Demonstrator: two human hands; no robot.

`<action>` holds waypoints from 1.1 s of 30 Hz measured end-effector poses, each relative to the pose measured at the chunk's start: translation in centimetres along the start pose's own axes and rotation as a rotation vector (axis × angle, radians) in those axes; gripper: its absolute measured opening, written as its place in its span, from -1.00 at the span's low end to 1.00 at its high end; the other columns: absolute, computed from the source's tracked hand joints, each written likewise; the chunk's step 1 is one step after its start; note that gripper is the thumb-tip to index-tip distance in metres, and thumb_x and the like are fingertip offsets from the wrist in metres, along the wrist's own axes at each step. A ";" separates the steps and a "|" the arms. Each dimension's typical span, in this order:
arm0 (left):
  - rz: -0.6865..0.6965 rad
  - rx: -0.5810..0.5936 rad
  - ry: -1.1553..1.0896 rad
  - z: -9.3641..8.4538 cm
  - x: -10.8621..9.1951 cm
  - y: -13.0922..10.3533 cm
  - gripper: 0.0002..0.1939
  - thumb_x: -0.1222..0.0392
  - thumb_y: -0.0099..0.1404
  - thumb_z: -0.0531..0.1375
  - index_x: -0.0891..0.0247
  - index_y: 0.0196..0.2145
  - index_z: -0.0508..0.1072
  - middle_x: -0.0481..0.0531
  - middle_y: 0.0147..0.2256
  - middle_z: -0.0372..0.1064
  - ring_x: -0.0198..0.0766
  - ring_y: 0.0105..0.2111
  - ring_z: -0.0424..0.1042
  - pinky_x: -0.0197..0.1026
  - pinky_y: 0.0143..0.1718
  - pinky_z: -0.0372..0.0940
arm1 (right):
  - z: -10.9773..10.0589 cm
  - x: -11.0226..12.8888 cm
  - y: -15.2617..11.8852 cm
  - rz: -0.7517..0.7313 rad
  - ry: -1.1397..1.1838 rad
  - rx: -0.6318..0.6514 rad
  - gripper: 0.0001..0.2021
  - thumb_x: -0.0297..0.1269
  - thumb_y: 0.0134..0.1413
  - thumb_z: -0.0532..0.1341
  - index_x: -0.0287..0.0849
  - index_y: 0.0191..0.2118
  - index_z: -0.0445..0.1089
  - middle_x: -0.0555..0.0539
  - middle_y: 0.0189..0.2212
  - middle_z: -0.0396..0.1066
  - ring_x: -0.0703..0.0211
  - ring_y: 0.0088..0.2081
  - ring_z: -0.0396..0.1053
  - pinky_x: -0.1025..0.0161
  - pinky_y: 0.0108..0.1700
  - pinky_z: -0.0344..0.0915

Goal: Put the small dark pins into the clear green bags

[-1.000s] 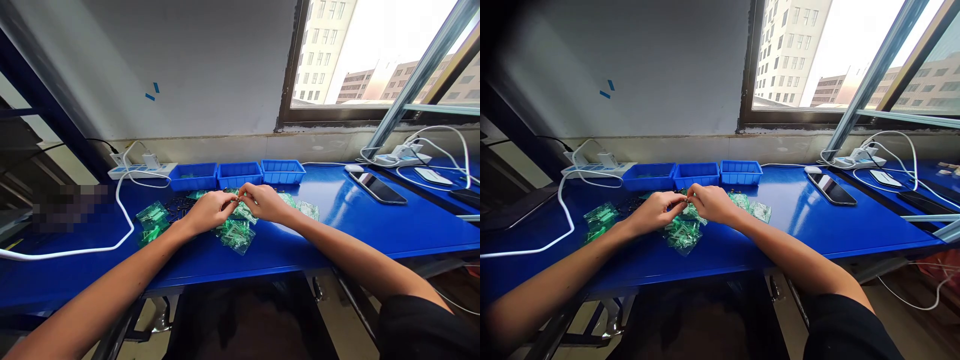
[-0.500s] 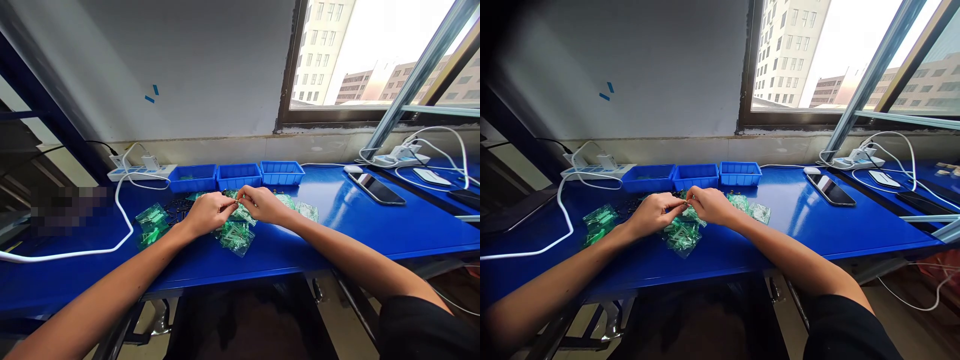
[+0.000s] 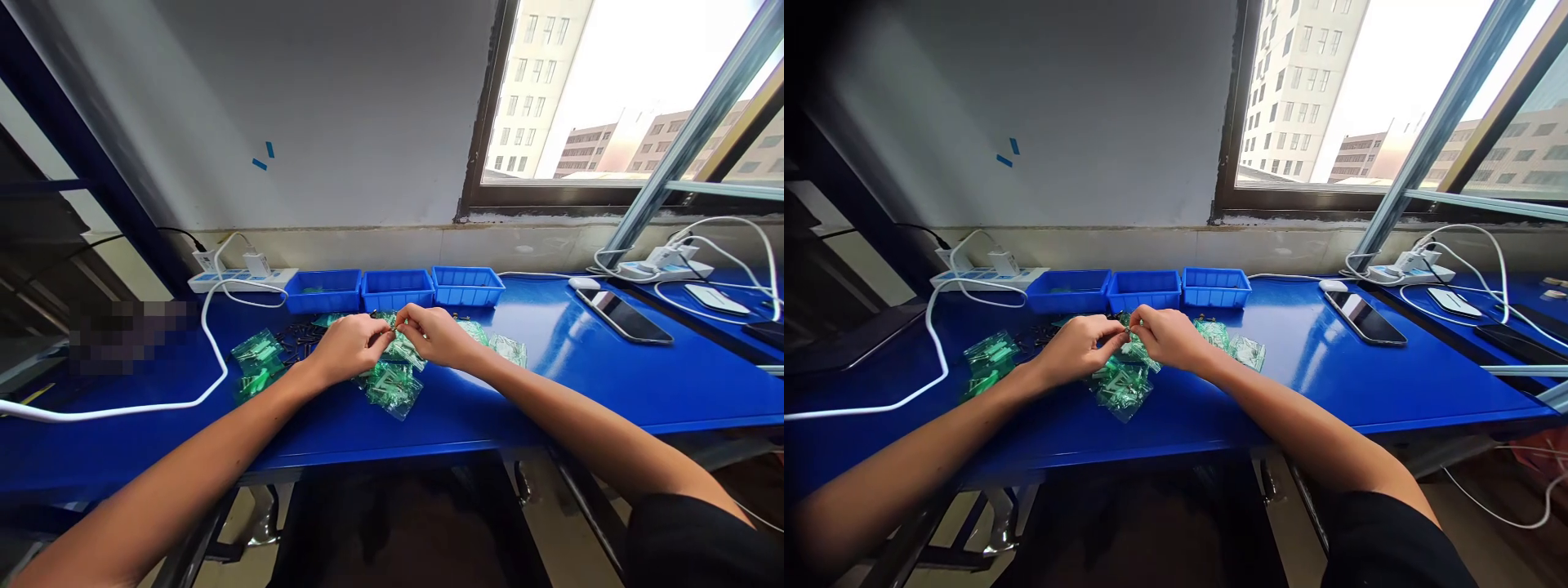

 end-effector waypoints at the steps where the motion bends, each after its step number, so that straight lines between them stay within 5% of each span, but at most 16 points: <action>1: 0.001 -0.006 -0.019 0.0 0.0 0.0 -0.69 0.14 0.27 0.01 0.29 -0.51 0.42 -0.02 -0.58 0.30 -0.33 -0.55 0.23 -0.29 -0.50 0.02 | 0.0 -0.1 0.0 0.001 -0.002 -0.008 -0.92 -0.44 0.11 0.07 -0.22 -0.31 0.30 0.10 -0.64 0.21 0.36 -0.60 0.10 0.38 -0.48 -0.04; 7: -0.018 -0.036 -0.082 -0.4 0.3 0.0 -0.71 0.12 0.27 0.01 0.29 -0.33 0.49 -0.02 -0.53 0.38 -0.33 -0.54 0.26 -0.31 -0.50 0.05 | -0.2 -0.2 0.0 0.013 -0.055 -0.039 -0.91 -0.43 0.11 0.08 -0.20 -0.28 0.32 0.08 -0.60 0.30 0.35 -0.59 0.14 0.38 -0.47 -0.02; 22: 0.006 0.062 0.013 0.5 0.3 0.0 -0.69 0.19 0.26 -0.03 0.26 -0.52 0.41 0.01 -0.53 0.38 -0.28 -0.48 0.31 -0.27 -0.46 0.04 | 0.7 -0.2 -0.1 0.034 -0.127 0.031 -0.87 -0.38 0.15 0.07 -0.19 -0.23 0.35 0.03 -0.57 0.34 0.29 -0.50 0.25 0.37 -0.42 0.01; 33: -0.062 0.090 -0.007 0.4 0.4 0.0 -0.70 0.08 0.28 -0.01 0.25 -0.42 0.44 0.01 -0.48 0.41 -0.25 -0.45 0.35 -0.28 -0.46 0.07 | 0.6 -0.5 -0.1 0.021 -0.109 -0.001 -0.90 -0.39 0.14 0.10 -0.20 -0.25 0.34 0.02 -0.56 0.37 0.28 -0.49 0.28 0.38 -0.43 0.04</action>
Point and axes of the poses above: each hand's wrist, its own y-axis towards the middle knuckle, its own z-axis out of the palm, x = y × z, the point moved 9 cm from there along y, towards the middle knuckle
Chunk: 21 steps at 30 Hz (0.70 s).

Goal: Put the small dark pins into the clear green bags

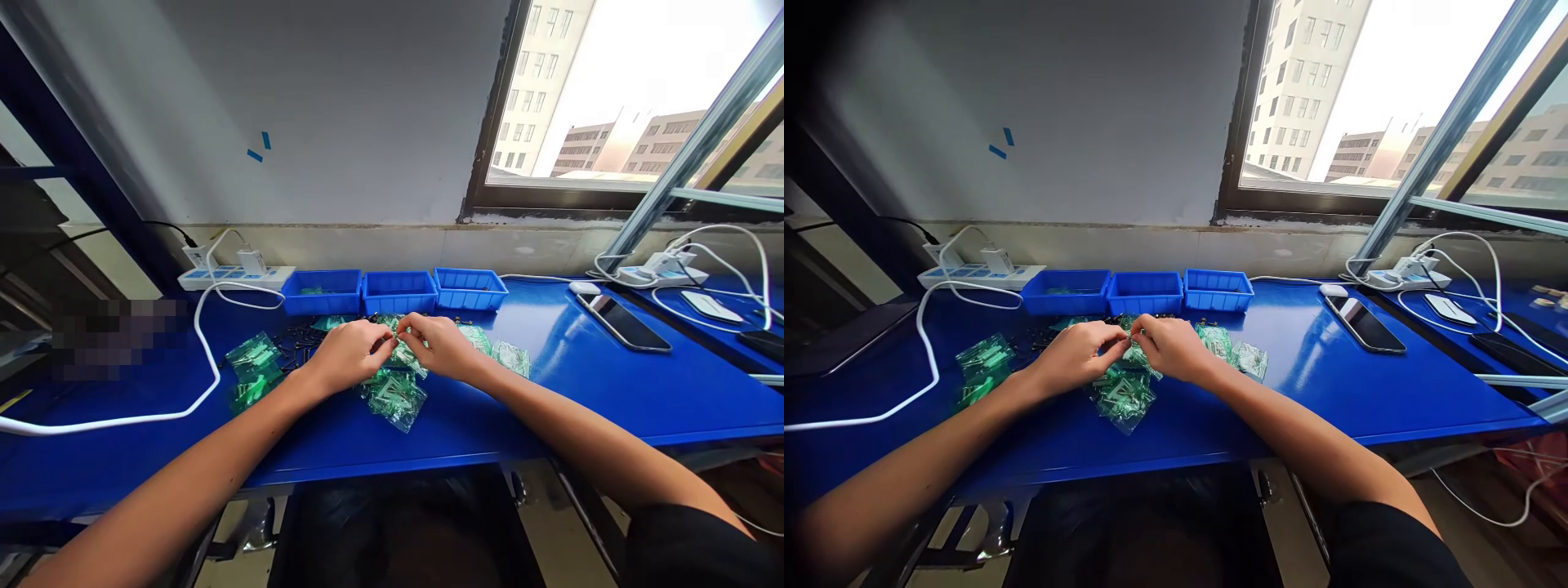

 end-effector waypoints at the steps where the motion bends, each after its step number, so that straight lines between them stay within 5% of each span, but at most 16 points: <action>1: -0.004 0.004 0.009 0.1 0.0 0.0 -0.69 0.09 0.28 -0.02 0.25 -0.44 0.43 0.01 -0.49 0.40 -0.25 -0.46 0.35 -0.28 -0.47 0.06 | 0.1 0.0 0.0 -0.002 0.000 0.008 -0.90 -0.39 0.13 0.10 -0.20 -0.26 0.34 0.02 -0.56 0.37 0.28 -0.49 0.28 0.38 -0.43 0.04; 9: -0.018 0.006 -0.038 0.4 0.2 0.1 -0.69 0.14 0.27 -0.03 0.25 -0.57 0.33 -0.02 -0.58 0.35 -0.28 -0.54 0.31 -0.28 -0.53 0.00 | 0.2 0.2 0.0 -0.001 0.018 0.047 -0.90 -0.40 0.13 0.11 -0.20 -0.25 0.35 0.03 -0.58 0.37 0.29 -0.51 0.28 0.38 -0.43 0.05; 21: -0.063 -0.016 -0.017 0.1 0.0 0.0 -0.70 0.16 0.32 -0.07 0.23 -0.48 0.35 0.00 -0.51 0.41 -0.23 -0.48 0.38 -0.29 -0.52 0.01 | -0.6 0.5 -0.1 0.001 -0.095 -0.006 -0.86 -0.40 0.14 0.09 -0.19 -0.21 0.37 -0.01 -0.52 0.43 0.25 -0.45 0.35 0.36 -0.42 0.08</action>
Point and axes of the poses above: each hand's wrist, its own y-axis towards the middle knuckle, its own z-axis out of the palm, x = y × z, the point moved 9 cm from there along y, towards the middle knuckle
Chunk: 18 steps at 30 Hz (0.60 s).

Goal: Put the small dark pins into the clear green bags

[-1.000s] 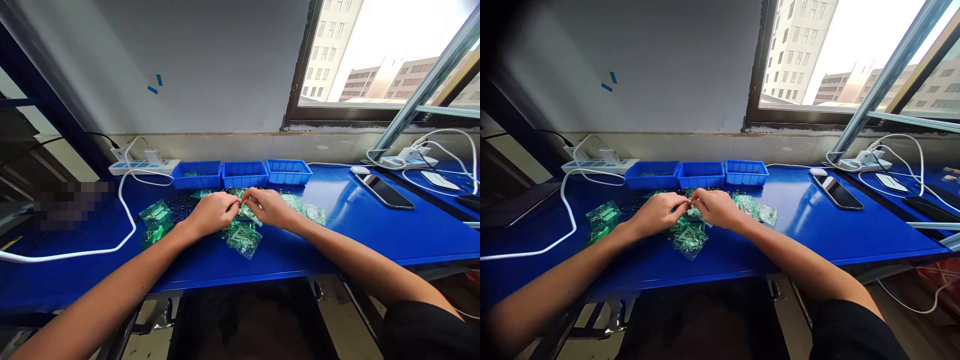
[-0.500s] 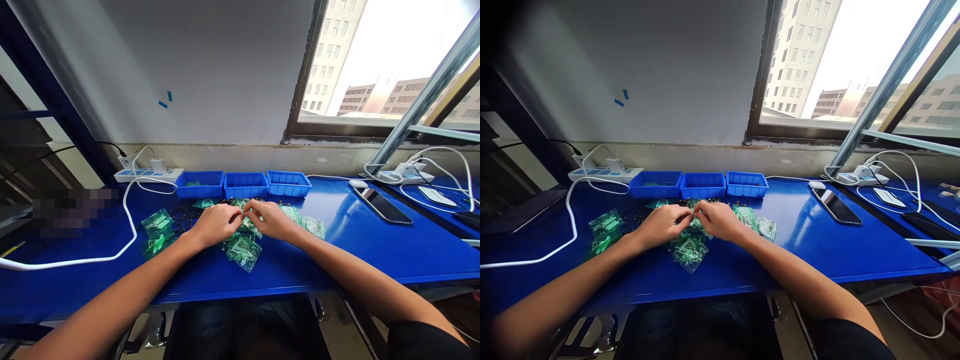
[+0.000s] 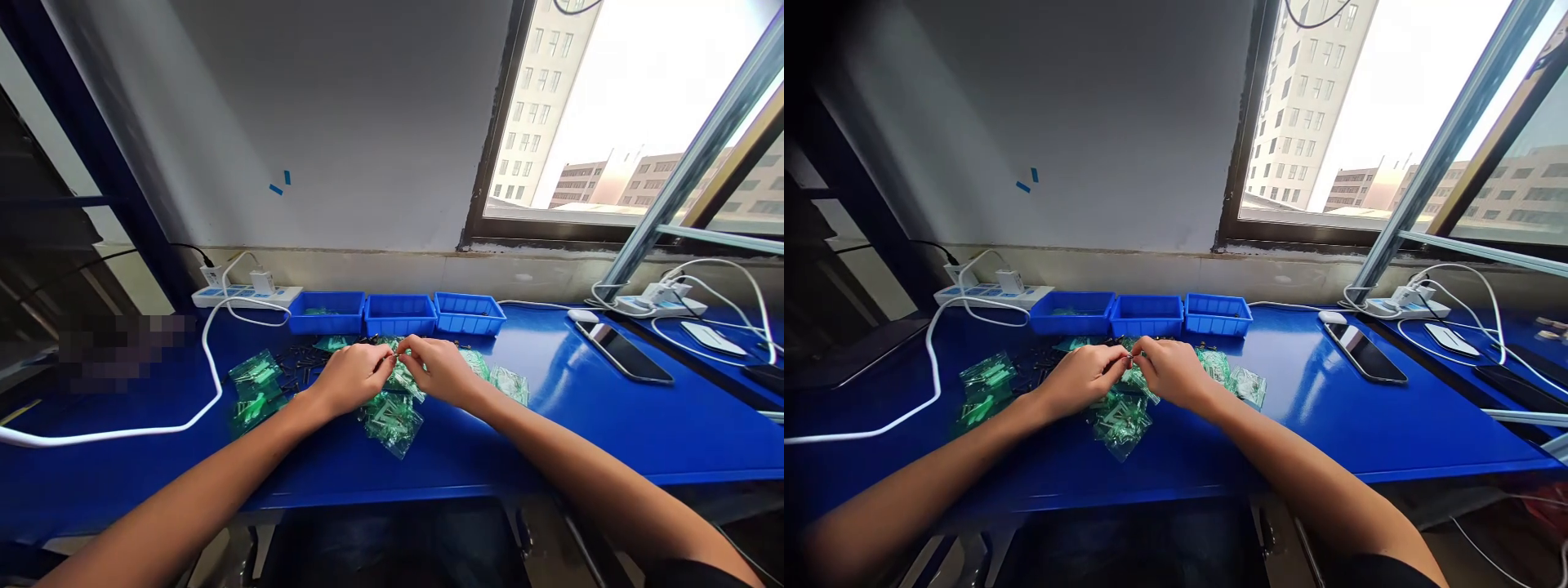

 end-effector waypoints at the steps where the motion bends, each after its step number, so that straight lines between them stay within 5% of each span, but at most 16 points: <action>1: -0.002 -0.006 -0.004 0.0 0.0 0.0 -0.70 0.14 0.32 -0.07 0.23 -0.48 0.35 0.00 -0.51 0.41 -0.23 -0.48 0.38 -0.29 -0.52 0.01 | -0.1 0.0 0.0 -0.004 -0.008 -0.005 -0.86 -0.39 0.14 0.09 -0.19 -0.22 0.37 -0.01 -0.51 0.44 0.25 -0.45 0.35 0.36 -0.42 0.08; 18: 0.108 -0.003 -0.153 1.0 -0.1 0.2 -0.71 0.06 0.33 -0.07 0.25 -0.27 0.36 -0.09 -0.59 0.31 -0.32 -0.61 0.27 -0.32 -0.56 0.04 | 0.3 0.1 0.1 0.022 -0.074 0.056 -0.84 -0.33 0.18 0.07 -0.19 -0.17 0.35 -0.08 -0.43 0.49 0.14 -0.34 0.44 0.32 -0.36 0.14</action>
Point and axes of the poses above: each hand's wrist, its own y-axis towards the middle knuckle, its own z-axis out of the palm, x = y × z, the point moved 9 cm from there along y, towards the middle knuckle
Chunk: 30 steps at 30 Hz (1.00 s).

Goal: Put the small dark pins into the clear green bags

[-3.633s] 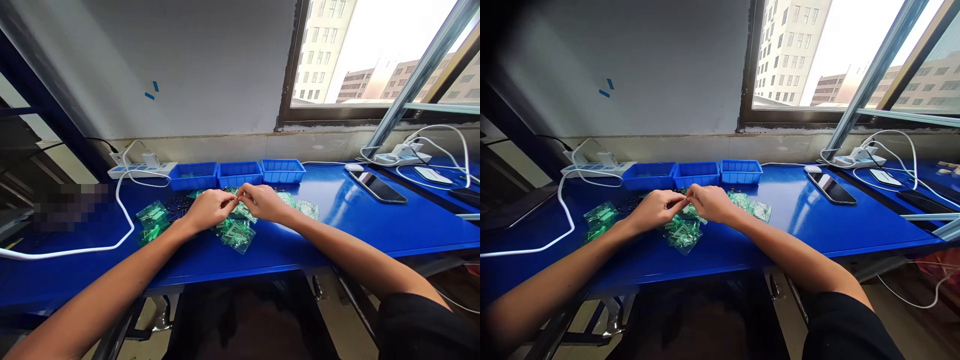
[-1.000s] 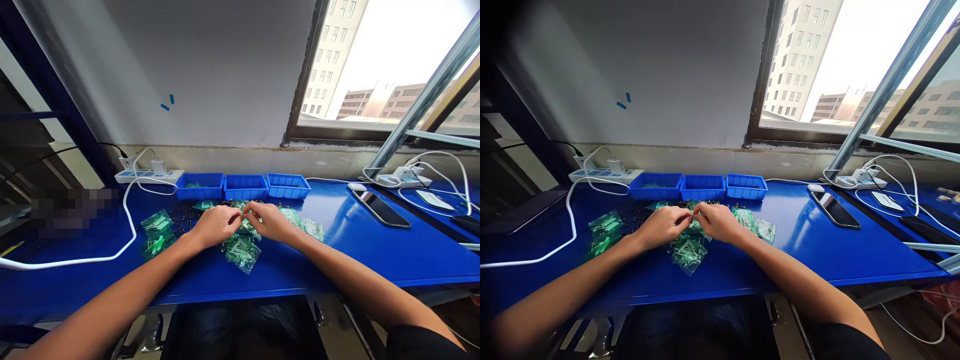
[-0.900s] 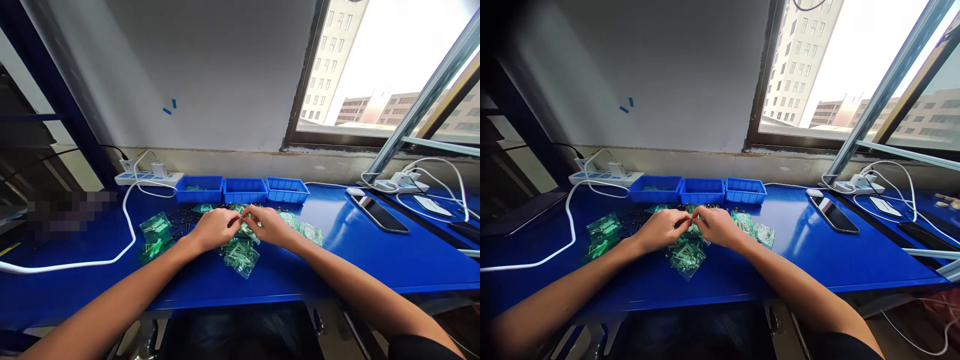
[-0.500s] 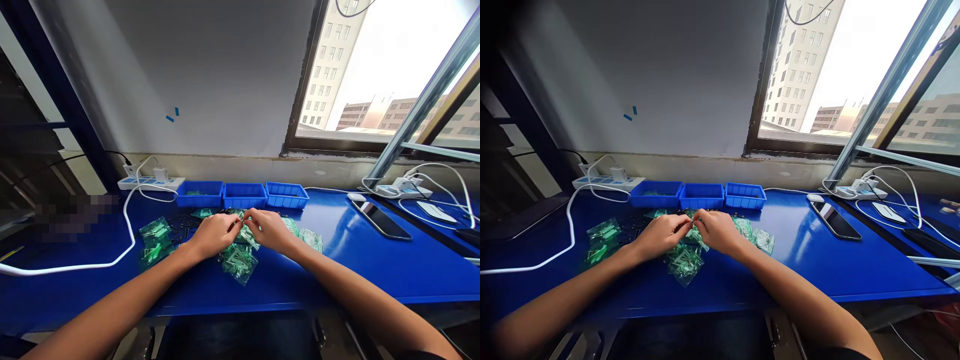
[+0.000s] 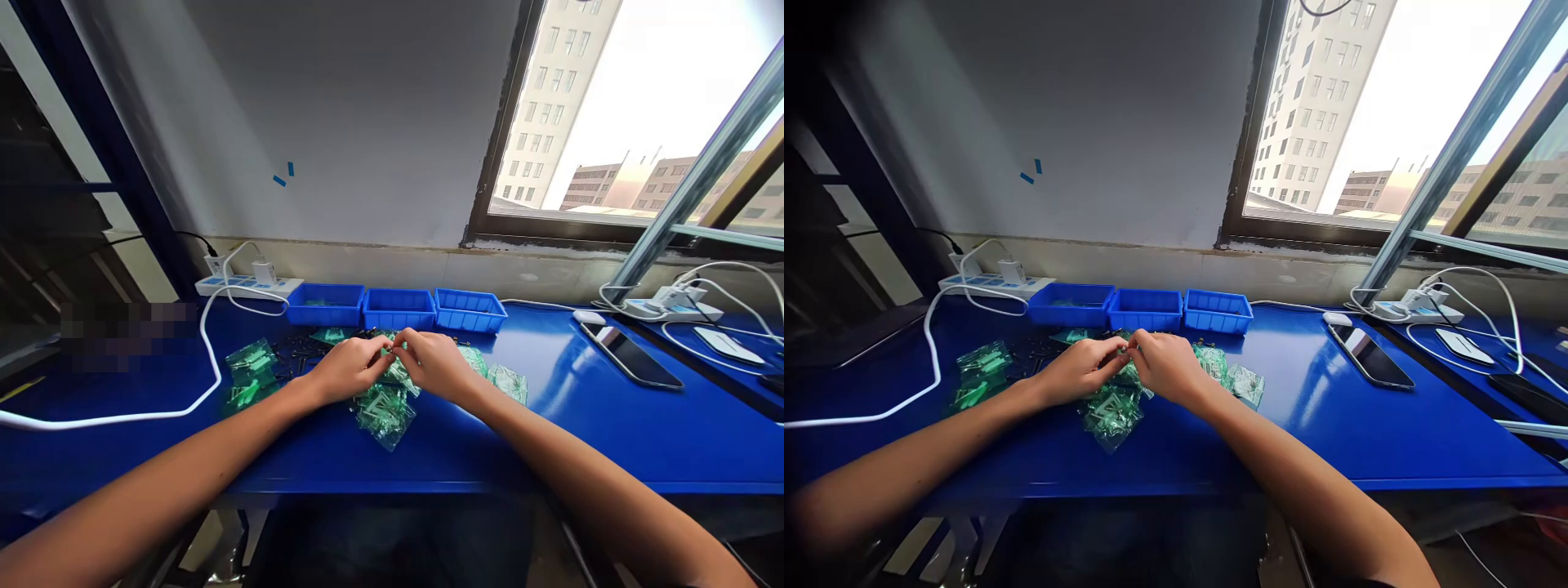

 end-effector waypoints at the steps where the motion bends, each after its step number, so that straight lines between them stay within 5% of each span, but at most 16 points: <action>1: 0.006 0.001 -0.015 0.1 0.1 0.1 -0.71 0.06 0.32 -0.06 0.26 -0.24 0.36 -0.10 -0.60 0.29 -0.33 -0.62 0.25 -0.32 -0.56 0.03 | 0.1 0.0 0.0 0.001 -0.008 0.006 -0.83 -0.33 0.18 0.07 -0.20 -0.16 0.35 -0.09 -0.42 0.49 0.14 -0.34 0.44 0.32 -0.36 0.14; 17: 0.206 0.149 0.043 1.6 0.6 1.1 -0.77 0.16 0.32 -0.04 0.30 -0.30 0.37 -0.01 -0.50 0.39 -0.29 -0.52 0.32 -0.31 -0.47 0.11 | 1.8 -0.6 0.3 -0.025 -0.027 0.101 -0.86 -0.37 0.17 0.08 -0.21 -0.19 0.34 -0.12 -0.35 0.47 0.13 -0.29 0.41 0.31 -0.35 0.12; 24: 0.246 0.128 0.068 1.4 0.5 0.6 -0.77 0.23 0.29 -0.03 0.29 -0.34 0.41 0.04 -0.41 0.43 -0.28 -0.42 0.37 -0.32 -0.40 0.13 | 2.3 0.4 0.1 -0.120 -0.079 0.188 -0.88 -0.35 0.17 0.09 -0.21 -0.28 0.35 -0.16 -0.29 0.45 0.10 -0.22 0.38 0.29 -0.31 0.12; 30: 0.219 0.092 0.081 1.2 0.9 0.8 -0.73 0.21 0.29 -0.06 0.31 -0.34 0.41 0.03 -0.45 0.42 -0.29 -0.46 0.35 -0.31 -0.42 0.11 | 1.9 0.4 0.2 -0.028 -0.157 0.122 -0.80 -0.30 0.23 0.01 -0.20 -0.21 0.36 -0.18 -0.28 0.46 0.05 -0.22 0.41 0.28 -0.34 0.12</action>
Point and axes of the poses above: each hand's wrist, its own y-axis towards the middle knuckle, its own z-axis out of the palm, x = y × z, the point moved 9 cm from there along y, towards the middle knuckle
